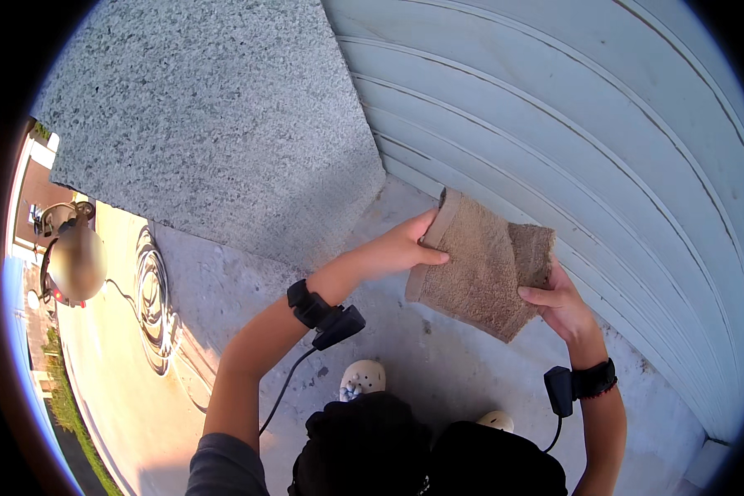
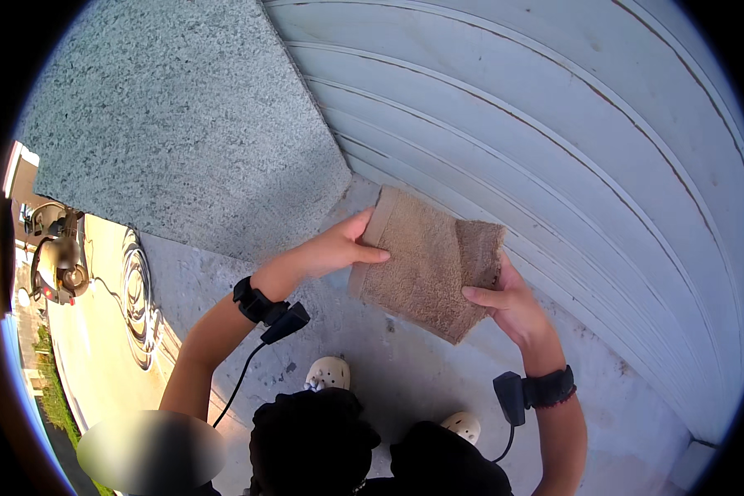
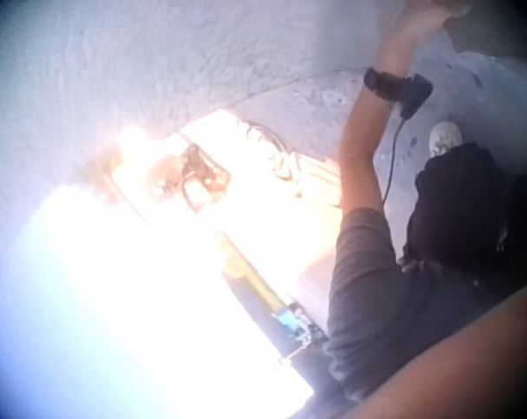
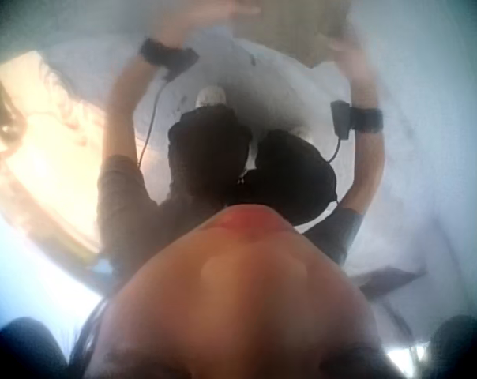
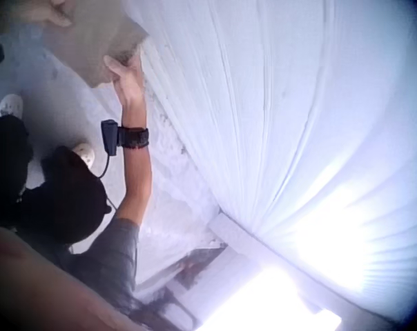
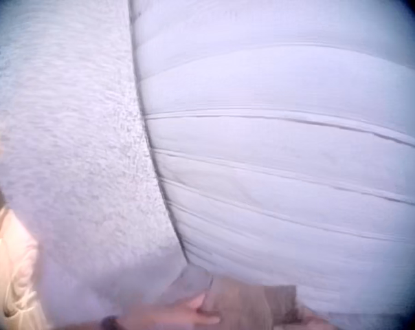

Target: The person uses a cloth to wipe a white corrugated wall surface outdoors, then walks into a garage and continues wiping the interior of a white roll-up door. The person moves between different sections of the wall and door, rubbing the cloth against the surface.

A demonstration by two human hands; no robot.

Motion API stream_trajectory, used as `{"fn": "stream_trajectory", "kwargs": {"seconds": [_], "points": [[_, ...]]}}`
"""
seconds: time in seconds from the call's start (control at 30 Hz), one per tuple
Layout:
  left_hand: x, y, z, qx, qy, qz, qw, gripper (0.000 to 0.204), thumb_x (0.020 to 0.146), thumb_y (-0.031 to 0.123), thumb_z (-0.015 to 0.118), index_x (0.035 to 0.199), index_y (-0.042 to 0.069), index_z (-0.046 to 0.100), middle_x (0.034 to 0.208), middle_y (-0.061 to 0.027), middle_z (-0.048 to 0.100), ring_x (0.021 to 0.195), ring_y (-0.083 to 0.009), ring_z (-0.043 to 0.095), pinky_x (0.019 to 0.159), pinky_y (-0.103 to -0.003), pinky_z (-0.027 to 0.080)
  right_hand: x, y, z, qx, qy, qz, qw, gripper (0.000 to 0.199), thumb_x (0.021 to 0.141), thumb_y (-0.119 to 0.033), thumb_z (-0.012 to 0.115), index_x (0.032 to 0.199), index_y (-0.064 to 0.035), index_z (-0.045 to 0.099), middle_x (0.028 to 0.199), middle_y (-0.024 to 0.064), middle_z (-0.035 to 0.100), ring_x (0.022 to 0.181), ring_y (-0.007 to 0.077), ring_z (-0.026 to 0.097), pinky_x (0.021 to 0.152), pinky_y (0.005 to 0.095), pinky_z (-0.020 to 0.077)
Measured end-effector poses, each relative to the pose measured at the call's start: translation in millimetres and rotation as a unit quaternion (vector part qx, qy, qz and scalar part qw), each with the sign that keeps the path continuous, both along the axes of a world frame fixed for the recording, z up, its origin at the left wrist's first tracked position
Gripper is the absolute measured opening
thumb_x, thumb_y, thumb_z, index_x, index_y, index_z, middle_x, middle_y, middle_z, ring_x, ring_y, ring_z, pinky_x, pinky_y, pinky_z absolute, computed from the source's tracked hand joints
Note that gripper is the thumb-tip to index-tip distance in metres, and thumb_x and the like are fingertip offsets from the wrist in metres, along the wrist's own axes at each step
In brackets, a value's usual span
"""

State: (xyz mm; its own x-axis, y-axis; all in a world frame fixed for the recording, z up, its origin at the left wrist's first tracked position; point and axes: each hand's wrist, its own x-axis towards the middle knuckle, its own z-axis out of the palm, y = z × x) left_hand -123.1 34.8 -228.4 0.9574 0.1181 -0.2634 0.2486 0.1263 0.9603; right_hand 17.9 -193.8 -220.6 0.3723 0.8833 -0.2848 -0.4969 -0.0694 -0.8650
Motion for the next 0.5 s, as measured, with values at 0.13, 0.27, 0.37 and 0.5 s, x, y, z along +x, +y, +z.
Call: {"fn": "stream_trajectory", "kwargs": {"seconds": [0.13, 0.27, 0.37, 0.5], "points": [[-4.8, 27.3, 31.5, 0.101, -0.120, -0.012, 0.988, 0.018, 0.077, -0.005, 0.052, 0.083, 0.008, 0.064, 0.115, -0.0155, 0.054, 0.098, -0.0174, 0.056, 0.084, -0.026, 0.043, 3.4, 10.5, 15.4, 0.025, -0.086, 0.052, 0.995, 0.044, 0.067, 0.016, 0.045, 0.104, -0.0029, 0.061, 0.125, 0.0146, 0.049, 0.108, 0.0213, 0.052, 0.089, 0.0294, 0.0418], [-21.3, 51.9, 29.4, 0.127, -0.209, 0.060, 0.968, 0.023, 0.074, -0.008, 0.049, 0.056, 0.006, 0.055, 0.109, -0.0174, 0.059, 0.090, -0.0179, 0.060, 0.078, -0.025, 0.046, -2.3, 32.1, 52.0, 0.037, -0.369, 0.141, 0.918, 0.035, 0.055, 0.017, 0.043, 0.065, -0.0065, 0.067, 0.120, 0.0150, 0.054, 0.095, 0.0252, 0.060, 0.073, 0.0270, 0.0471], [-33.0, 60.1, 20.7, 0.134, -0.187, 0.070, 0.971, 0.025, 0.072, -0.008, 0.048, 0.052, 0.006, 0.049, 0.107, -0.0188, 0.059, 0.090, -0.0197, 0.060, 0.076, -0.026, 0.047, -11.5, 40.8, 52.0, 0.042, -0.518, 0.158, 0.840, 0.031, 0.055, 0.018, 0.044, 0.064, -0.0057, 0.062, 0.115, 0.0127, 0.057, 0.089, 0.0273, 0.060, 0.067, 0.0269, 0.0457], [-42.5, 54.6, 45.4, 0.116, -0.176, 0.089, 0.974, 0.025, 0.070, -0.010, 0.047, 0.049, 0.006, 0.046, 0.102, -0.0168, 0.062, 0.090, -0.0230, 0.061, 0.071, -0.025, 0.048, -19.5, 48.3, 35.8, -0.017, -0.533, 0.162, 0.830, 0.026, 0.057, 0.017, 0.046, 0.065, -0.0054, 0.056, 0.104, 0.0103, 0.061, 0.083, 0.0256, 0.059, 0.063, 0.0293, 0.0433]]}}
